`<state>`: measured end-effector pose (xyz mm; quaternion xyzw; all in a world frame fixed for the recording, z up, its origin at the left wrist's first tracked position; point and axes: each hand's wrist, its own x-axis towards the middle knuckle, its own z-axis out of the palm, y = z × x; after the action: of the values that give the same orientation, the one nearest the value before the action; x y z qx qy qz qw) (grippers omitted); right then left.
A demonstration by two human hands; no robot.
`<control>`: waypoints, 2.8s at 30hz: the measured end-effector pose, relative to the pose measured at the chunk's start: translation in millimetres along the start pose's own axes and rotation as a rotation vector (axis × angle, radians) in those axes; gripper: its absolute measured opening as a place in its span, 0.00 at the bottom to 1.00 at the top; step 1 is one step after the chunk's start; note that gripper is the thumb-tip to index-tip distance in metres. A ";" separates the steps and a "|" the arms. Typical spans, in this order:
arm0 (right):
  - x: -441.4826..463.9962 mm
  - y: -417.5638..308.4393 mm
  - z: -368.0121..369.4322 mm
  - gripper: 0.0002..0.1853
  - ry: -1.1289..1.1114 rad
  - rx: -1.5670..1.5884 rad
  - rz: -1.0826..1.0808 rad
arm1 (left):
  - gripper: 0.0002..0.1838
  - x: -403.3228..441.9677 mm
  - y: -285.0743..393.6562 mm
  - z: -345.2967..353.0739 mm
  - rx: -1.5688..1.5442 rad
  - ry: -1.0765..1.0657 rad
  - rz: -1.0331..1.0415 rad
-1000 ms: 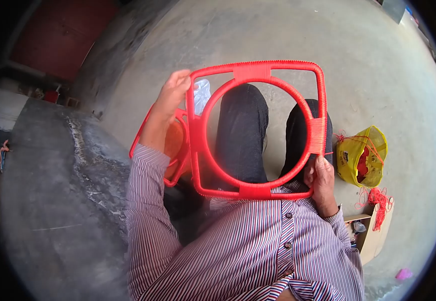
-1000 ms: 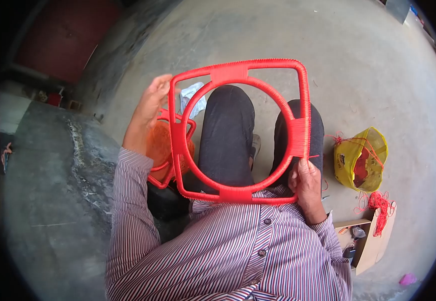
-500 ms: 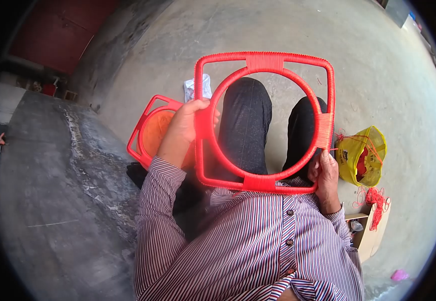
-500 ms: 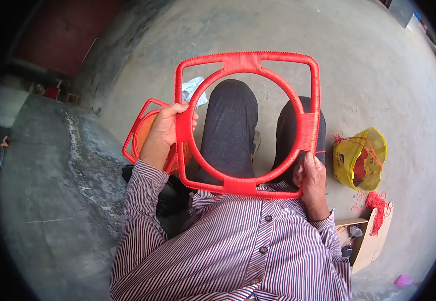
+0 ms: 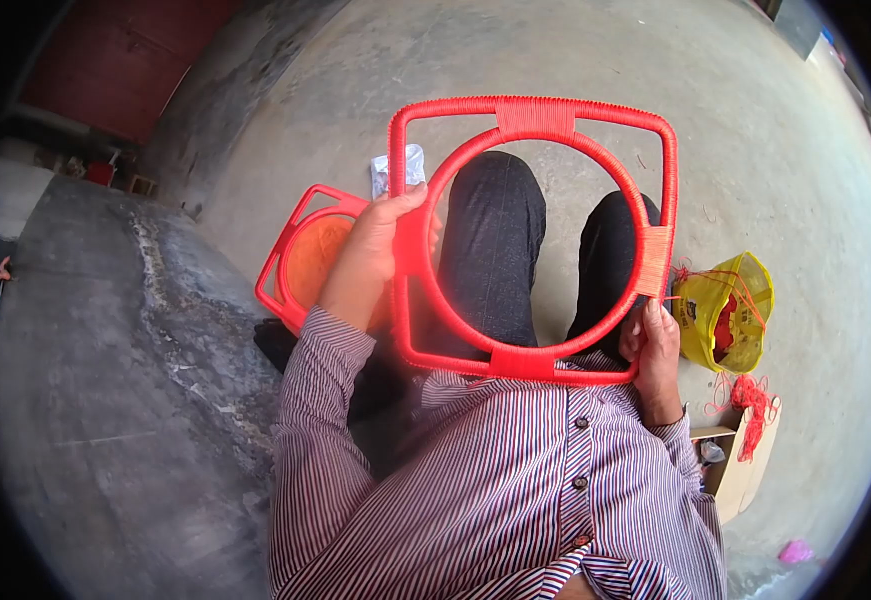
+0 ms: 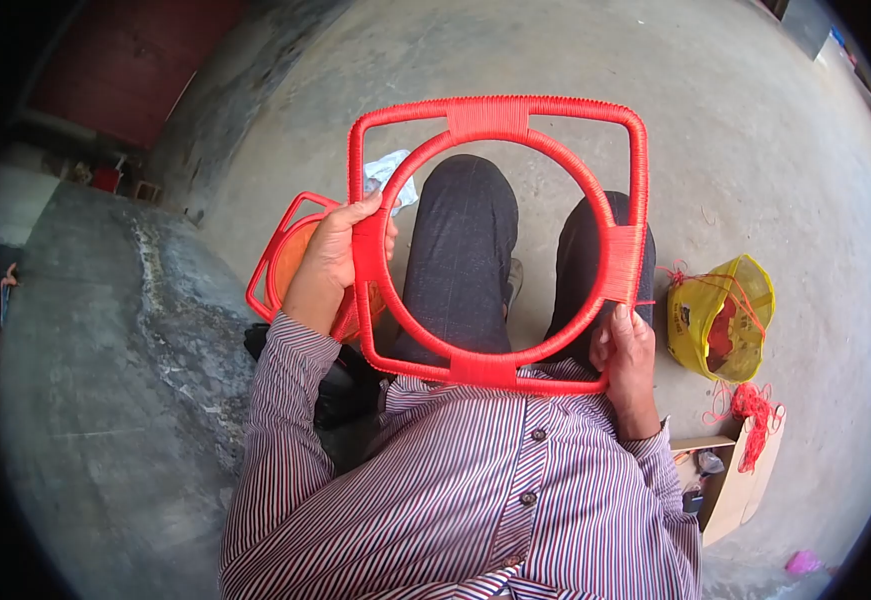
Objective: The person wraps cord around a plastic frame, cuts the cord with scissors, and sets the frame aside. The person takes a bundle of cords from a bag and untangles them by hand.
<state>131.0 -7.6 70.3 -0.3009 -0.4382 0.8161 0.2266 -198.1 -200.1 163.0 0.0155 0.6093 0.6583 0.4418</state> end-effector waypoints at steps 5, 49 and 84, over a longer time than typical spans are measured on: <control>-0.7 -2.3 1.2 0.21 0.032 0.024 0.023 | 0.11 0.7 -5.1 -0.5 -0.027 0.027 0.037; 23.5 -22.0 4.3 0.19 0.014 0.178 0.224 | 0.12 -51.0 -81.6 53.8 1.486 -0.536 0.870; 25.2 -18.1 -0.8 0.19 0.015 0.255 0.222 | 0.16 -32.9 -76.3 -52.8 0.090 -0.123 -0.028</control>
<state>115.4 18.1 78.0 -0.3223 -0.2933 0.8830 0.1747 -164.7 -271.6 104.2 0.0675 0.6102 0.6218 0.4863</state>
